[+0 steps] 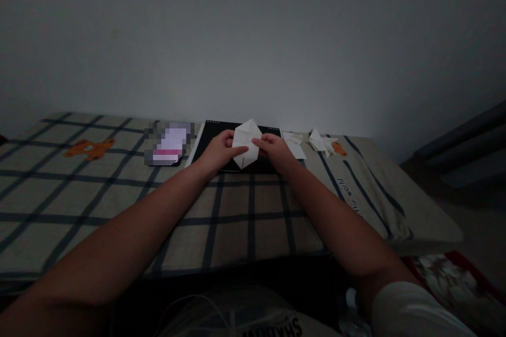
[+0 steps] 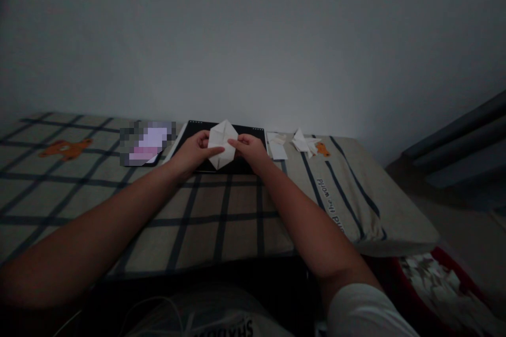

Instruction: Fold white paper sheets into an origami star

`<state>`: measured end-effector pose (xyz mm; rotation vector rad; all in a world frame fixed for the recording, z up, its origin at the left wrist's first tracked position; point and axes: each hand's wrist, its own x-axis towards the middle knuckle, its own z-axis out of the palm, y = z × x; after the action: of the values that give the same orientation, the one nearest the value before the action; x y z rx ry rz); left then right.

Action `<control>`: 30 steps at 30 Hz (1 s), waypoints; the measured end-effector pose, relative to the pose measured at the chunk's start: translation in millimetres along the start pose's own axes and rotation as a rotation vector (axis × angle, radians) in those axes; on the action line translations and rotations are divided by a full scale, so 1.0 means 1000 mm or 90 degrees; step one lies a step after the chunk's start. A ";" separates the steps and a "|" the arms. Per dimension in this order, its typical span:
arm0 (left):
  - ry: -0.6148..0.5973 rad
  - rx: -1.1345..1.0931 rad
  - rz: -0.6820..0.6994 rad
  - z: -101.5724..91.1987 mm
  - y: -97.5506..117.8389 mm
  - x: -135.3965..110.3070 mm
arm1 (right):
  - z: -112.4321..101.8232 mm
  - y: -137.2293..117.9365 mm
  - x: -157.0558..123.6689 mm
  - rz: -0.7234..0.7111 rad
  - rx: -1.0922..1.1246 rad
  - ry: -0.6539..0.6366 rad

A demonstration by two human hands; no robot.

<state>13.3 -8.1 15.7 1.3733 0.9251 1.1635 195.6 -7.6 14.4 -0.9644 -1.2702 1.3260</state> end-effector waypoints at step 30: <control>0.080 0.168 -0.010 -0.013 0.009 0.005 | -0.016 -0.004 0.006 -0.001 -0.166 0.086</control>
<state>0.7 -1.6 24.9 1.5109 1.2109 1.1561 211.0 0.4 17.3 -1.2124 -1.3605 1.0906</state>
